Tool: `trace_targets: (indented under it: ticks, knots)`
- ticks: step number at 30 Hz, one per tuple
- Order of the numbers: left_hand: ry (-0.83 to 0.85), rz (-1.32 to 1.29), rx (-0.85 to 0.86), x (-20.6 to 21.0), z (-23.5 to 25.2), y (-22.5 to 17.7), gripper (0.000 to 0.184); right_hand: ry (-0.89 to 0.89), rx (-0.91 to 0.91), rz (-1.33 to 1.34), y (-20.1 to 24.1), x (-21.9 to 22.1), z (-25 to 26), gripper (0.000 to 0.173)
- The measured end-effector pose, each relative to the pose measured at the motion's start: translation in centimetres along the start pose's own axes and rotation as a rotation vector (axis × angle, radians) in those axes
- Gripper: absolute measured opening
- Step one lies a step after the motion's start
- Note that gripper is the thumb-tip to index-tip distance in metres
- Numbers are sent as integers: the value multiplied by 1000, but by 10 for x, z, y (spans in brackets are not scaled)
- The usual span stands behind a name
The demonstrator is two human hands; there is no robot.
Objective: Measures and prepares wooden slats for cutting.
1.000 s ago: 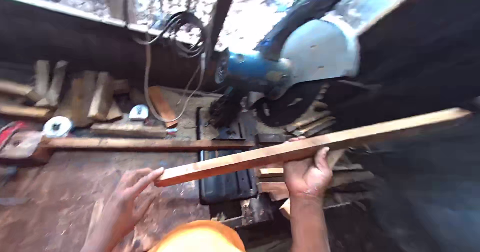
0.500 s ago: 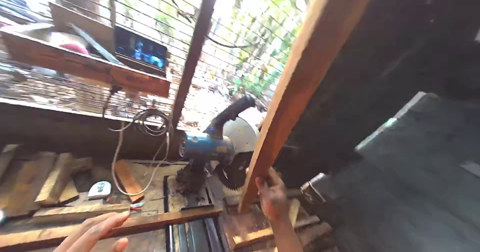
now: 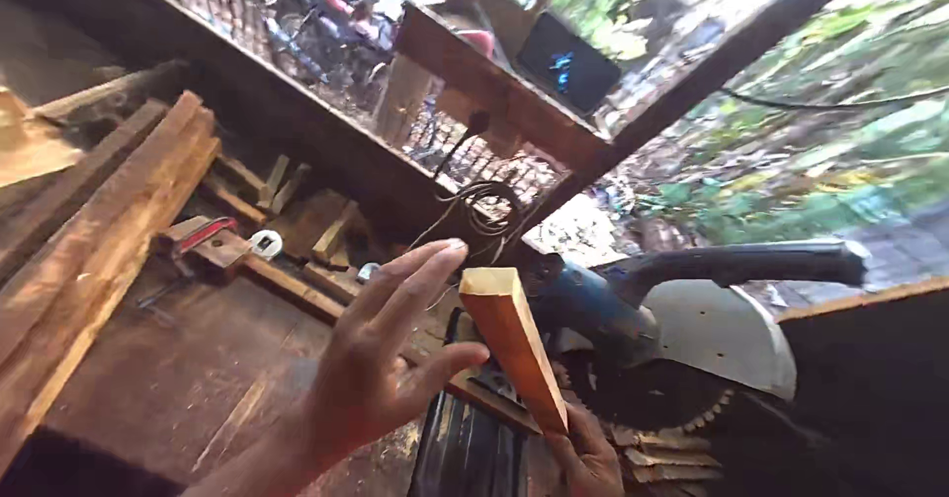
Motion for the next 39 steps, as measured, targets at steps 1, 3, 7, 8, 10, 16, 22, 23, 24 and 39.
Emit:
trace_targets:
  ticks: [1, 3, 7, 8, 10, 16, 22, 23, 24, 39]
  knots:
    - [6, 44, 19, -1, -2, 5, 58, 29, 3, -9, -2, 8, 1, 34]
    - [-18, 95, 38, -1, -15, 23, 43, 48, -1, -54, -7, 26, 4, 35]
    - [-165, 260, -139, -10, -69, 73, 36, 24, -29, -258, -28, 73, 15, 48]
    - [-181, 318, -213, -13, -85, 87, 38, 24, -32, -322, -33, 87, 17, 48]
    - [-175, 451, -369, -21, -118, 112, 41, 25, -42, -424, -45, 116, 20, 47]
    - [-256, 519, -745, -51, -187, 172, 42, 45, -21, -463, -61, 191, 29, 35]
    - [-267, 502, -1036, -64, -198, 213, 60, 50, -27, -469, -53, 247, 44, 30]
    - [-269, 475, -1061, -65, -197, 219, 64, 53, -32, -464, -53, 254, 47, 28]
    - [-278, 451, -1069, -64, -196, 224, 68, 47, -43, -461, -54, 259, 49, 27]
    - [-254, 397, -963, -52, -185, 232, 69, 18, -114, -449, -72, 265, 67, 22]
Point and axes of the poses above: each hand's wrist, its own z-axis towards the middle knuckle, its own x-axis out of the palm, y = z × x, the point moved 2 cm from there along z, towards the middle knuckle, and after that the axes turned 8 degrees about x, right-handed, at the moved point
